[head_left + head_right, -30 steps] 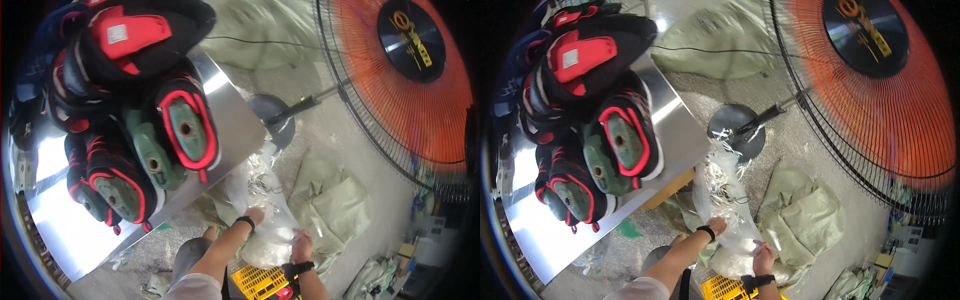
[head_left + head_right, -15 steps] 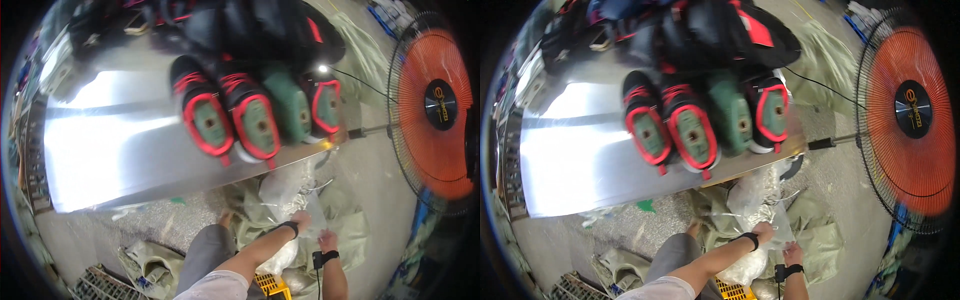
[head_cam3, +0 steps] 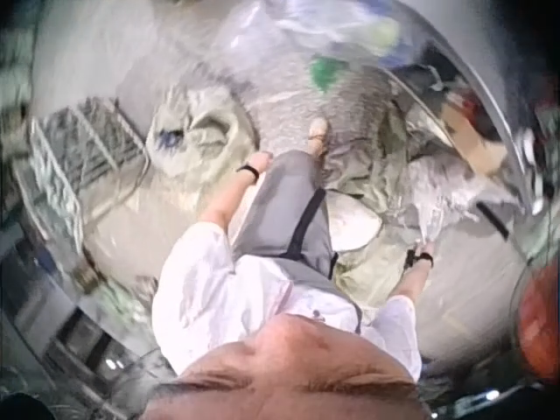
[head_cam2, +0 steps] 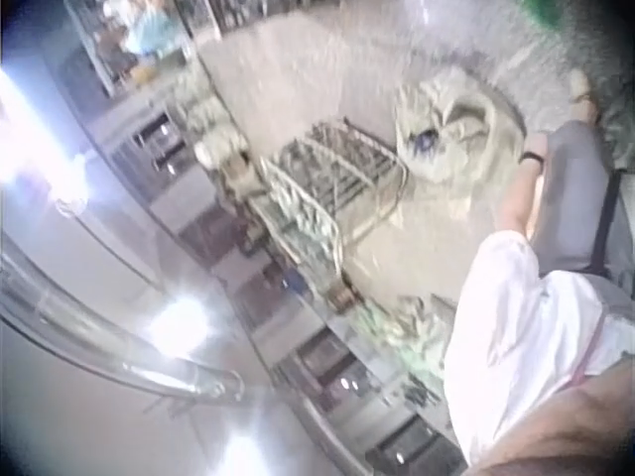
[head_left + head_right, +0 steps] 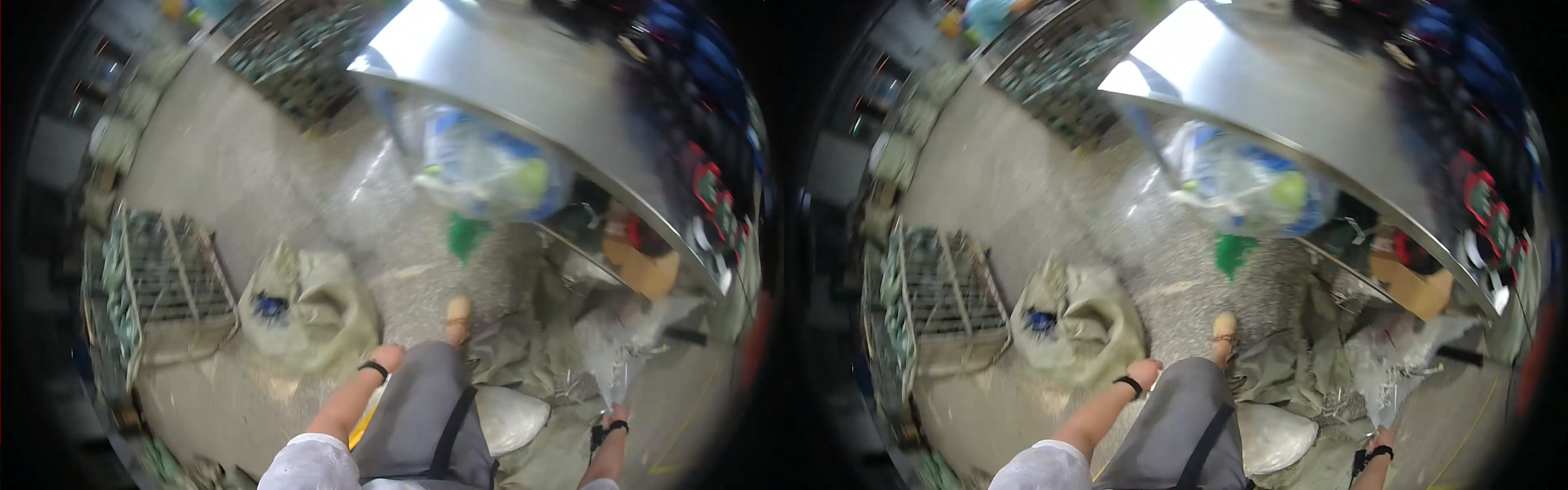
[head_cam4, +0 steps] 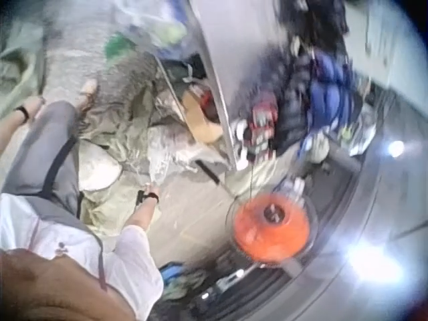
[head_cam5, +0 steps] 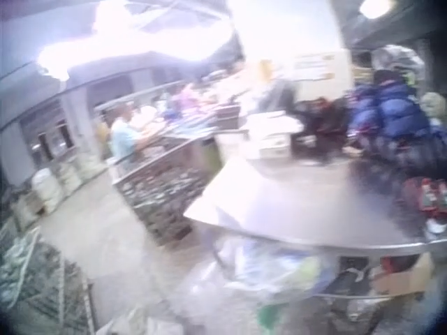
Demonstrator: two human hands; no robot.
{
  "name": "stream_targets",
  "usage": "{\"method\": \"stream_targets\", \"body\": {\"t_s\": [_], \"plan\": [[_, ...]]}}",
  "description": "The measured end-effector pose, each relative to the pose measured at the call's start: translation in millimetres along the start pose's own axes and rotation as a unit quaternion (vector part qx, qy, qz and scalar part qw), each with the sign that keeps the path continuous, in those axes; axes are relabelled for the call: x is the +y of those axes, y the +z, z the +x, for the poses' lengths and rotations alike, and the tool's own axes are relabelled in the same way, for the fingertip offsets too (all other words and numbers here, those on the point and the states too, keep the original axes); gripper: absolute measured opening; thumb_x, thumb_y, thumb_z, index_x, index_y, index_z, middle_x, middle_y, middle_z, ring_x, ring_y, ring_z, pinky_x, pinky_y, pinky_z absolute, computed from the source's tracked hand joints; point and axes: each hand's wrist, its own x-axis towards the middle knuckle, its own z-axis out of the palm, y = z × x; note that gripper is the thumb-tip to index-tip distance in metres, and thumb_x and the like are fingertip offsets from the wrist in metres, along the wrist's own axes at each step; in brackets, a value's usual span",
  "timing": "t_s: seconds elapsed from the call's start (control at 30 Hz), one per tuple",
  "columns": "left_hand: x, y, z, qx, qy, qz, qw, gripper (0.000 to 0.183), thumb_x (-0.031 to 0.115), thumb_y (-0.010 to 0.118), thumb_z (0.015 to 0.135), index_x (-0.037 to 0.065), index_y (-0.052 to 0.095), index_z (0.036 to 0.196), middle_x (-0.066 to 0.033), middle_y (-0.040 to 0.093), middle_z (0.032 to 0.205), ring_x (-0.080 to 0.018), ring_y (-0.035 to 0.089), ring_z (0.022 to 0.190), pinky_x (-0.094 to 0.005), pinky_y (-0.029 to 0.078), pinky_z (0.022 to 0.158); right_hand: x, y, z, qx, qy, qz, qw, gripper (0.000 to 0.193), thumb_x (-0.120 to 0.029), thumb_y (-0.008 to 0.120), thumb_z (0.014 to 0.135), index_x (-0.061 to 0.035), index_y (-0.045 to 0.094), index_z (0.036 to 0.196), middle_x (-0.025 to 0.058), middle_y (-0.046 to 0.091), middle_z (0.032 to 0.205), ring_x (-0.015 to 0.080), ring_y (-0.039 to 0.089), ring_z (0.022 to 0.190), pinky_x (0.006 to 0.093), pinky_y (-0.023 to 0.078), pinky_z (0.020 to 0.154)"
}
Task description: The person is sorting and organizing shoe uppers or components in a manufacturing setting, using string to bundle or move them.
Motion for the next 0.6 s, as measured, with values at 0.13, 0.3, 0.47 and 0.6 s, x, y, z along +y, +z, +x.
{"method": "stream_targets", "body": {"t_s": [0.13,0.3,0.47,0.6], "plan": [[-96.2,47.9,3.8,0.005,-0.102,-0.119,0.988,0.027,0.012,0.045,0.079,0.012,0.060,0.102,-0.0161,0.062,0.099,-0.0305,0.059,0.094,-0.0409,0.045,0.082,-29.8,-92.7,53.3,0.108,-0.207,0.003,0.972,0.069,-0.011,0.059,0.073,-0.0018,0.028,0.134,0.0170,0.049,0.122,0.0302,0.052,0.103,0.0386,0.040,0.090],[-209.1,58.3,-27.9,0.035,-0.286,-0.123,0.950,0.045,0.025,0.049,0.081,0.002,0.047,0.119,-0.0160,0.048,0.123,-0.0319,0.040,0.119,-0.0409,0.036,0.095,-79.5,46.5,-17.6,0.052,-0.286,-0.324,0.900,0.057,-0.010,0.060,0.069,0.0025,0.045,0.122,0.0245,0.047,0.122,0.0327,0.039,0.119,0.0384,0.030,0.100],[-293.2,41.4,29.8,0.019,-0.397,-0.112,0.911,0.078,0.062,0.052,0.071,0.006,0.046,0.125,-0.0152,0.043,0.130,-0.0296,0.035,0.124,-0.0391,0.017,0.106,-44.5,132.1,-96.3,-0.259,-0.231,-0.219,0.912,0.037,0.000,0.054,0.074,-0.0073,0.051,0.110,0.0007,0.054,0.065,0.0111,0.049,0.052,0.0252,0.043,0.046],[-329.6,16.7,70.0,0.027,-0.313,-0.274,0.909,0.076,0.066,0.058,0.063,0.004,0.061,0.106,-0.0150,0.053,0.119,-0.0346,0.045,0.114,-0.0462,0.037,0.091,-22.5,234.1,-231.7,-0.309,-0.292,-0.532,0.732,0.049,-0.027,0.060,0.082,-0.0050,0.044,0.123,0.0142,0.060,0.100,0.0183,0.059,0.081,0.0306,0.049,0.067]]}}
